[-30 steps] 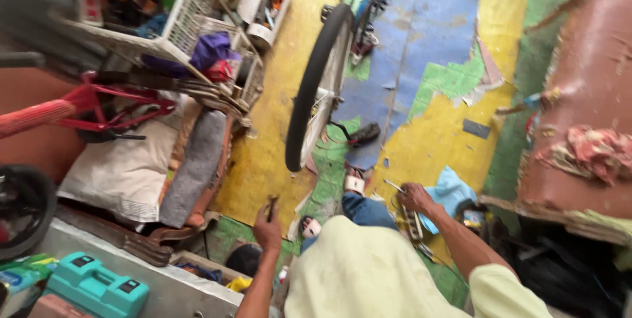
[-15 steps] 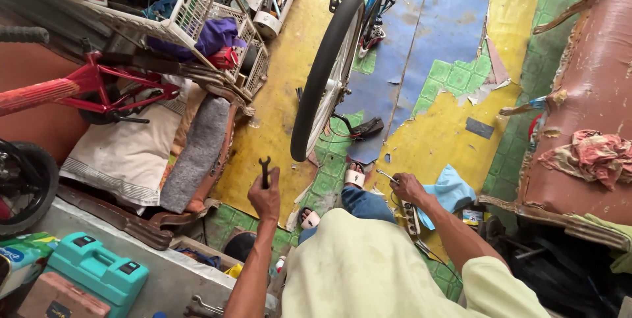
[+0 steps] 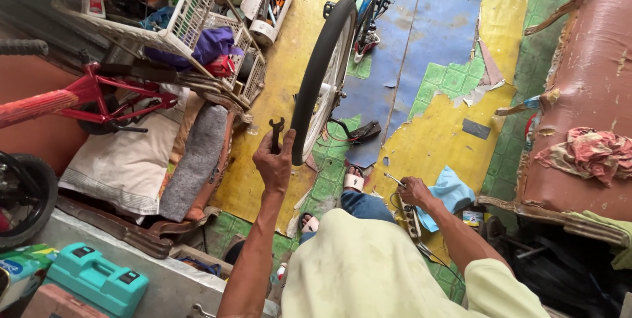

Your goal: The person selects wrenches from a tool tray and uses them to loosen and tighten bolts on a bicycle wheel hub. They repeatedly switch between wrenches and adjust the wheel while working in a cluttered workshop.

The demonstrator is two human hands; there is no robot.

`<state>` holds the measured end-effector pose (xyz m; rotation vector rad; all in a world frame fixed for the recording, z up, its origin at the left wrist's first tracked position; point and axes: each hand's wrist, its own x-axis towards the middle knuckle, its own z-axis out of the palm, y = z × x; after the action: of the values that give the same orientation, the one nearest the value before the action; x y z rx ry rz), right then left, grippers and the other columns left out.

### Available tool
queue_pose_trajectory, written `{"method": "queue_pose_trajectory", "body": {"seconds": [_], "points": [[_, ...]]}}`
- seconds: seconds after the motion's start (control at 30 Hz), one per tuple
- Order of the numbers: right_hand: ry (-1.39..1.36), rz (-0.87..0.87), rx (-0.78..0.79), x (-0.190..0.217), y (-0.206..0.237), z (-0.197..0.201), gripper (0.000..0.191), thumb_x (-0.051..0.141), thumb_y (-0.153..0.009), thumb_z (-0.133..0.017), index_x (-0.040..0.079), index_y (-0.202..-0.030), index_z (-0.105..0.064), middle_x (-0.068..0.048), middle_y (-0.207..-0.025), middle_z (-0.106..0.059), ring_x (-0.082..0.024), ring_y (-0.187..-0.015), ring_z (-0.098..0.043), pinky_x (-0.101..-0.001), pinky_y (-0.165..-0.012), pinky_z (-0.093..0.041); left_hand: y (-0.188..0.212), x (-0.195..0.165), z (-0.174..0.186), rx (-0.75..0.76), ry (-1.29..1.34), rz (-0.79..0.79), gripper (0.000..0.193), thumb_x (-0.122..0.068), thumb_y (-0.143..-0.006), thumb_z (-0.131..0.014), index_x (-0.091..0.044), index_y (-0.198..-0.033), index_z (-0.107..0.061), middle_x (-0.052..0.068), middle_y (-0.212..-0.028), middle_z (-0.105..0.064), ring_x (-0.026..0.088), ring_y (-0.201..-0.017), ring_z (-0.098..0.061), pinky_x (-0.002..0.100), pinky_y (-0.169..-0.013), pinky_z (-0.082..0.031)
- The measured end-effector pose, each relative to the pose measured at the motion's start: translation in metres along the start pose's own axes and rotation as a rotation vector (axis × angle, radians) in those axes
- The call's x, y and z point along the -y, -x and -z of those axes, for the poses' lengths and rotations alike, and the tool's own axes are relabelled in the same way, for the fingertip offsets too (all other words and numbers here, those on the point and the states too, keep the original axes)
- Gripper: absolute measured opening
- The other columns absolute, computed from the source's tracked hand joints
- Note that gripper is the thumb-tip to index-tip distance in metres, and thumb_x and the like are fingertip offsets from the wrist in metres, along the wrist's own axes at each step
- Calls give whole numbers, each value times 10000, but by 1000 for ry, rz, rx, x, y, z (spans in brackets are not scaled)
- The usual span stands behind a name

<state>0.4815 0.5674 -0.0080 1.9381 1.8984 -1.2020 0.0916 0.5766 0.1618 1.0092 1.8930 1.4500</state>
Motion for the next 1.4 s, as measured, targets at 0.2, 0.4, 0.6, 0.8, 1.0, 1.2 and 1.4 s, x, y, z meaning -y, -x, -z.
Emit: {"method": "queue_pose_trajectory", "body": {"seconds": [0.2, 0.4, 0.6, 0.8, 1.0, 1.2, 1.4], "points": [[11, -40, -4, -6, 1, 6, 287, 234, -903, -599, 10, -1022, -732, -248, -868, -731, -393, -837, -714, -496, -809, -554, -10, -16, -7, 4, -45, -67, 393, -365, -906, -815, -16, -1081, -772, -52, -612, -437, 67, -544, -388, 287, -485, -307], [22, -52, -12, -6, 0, 9, 295, 230, -907, -590, 13, -1037, -742, -255, -894, -737, -402, -865, -714, -499, -830, -554, -9, -27, -8, 42, -3, -49, 374, -332, -899, -811, -13, -1089, -765, -43, -642, -588, 54, -541, -473, 273, -482, -378], [14, -47, -10, -7, -2, 9, 298, 241, -903, -599, 18, -1042, -740, -253, -915, -738, -406, -882, -716, -499, -838, -557, -9, -33, -8, 52, -37, -30, 349, -302, -904, -810, -10, -1091, -776, -7, -647, -619, 63, -527, -474, 277, -479, -378], [16, -25, -20, -8, -2, 6, 300, 234, -895, -605, 19, -1052, -743, -252, -939, -735, -418, -911, -707, -498, -846, -554, -7, -33, -10, 60, 31, -24, 364, -294, -905, -803, -1, -1116, -763, -11, -719, -700, 46, -560, -534, 253, -499, -425], [28, -20, -20, -10, -3, 8, 303, 231, -896, -592, 10, -1038, -743, -264, -936, -731, -429, -926, -702, -506, -861, -544, -8, -27, -14, 48, 20, -14, 408, -299, -895, -817, 19, -1142, -746, 28, -751, -718, 75, -616, -597, 260, -559, -488], [33, -31, -21, -12, -4, 9, 304, 234, -896, -586, 13, -1032, -743, -259, -939, -733, -435, -927, -698, -506, -864, -545, -7, -23, -17, 50, -6, -44, 411, -307, -888, -814, 17, -1133, -754, 43, -793, -752, 96, -655, -644, 273, -605, -522], [33, -24, -23, -13, -3, 9, 310, 247, -890, -596, 26, -1044, -750, -253, -944, -736, -430, -934, -698, -503, -864, -548, -7, -20, -17, 42, -13, -47, 410, -297, -882, -822, 20, -1133, -754, 65, -834, -774, 111, -688, -678, 280, -637, -548]]}}
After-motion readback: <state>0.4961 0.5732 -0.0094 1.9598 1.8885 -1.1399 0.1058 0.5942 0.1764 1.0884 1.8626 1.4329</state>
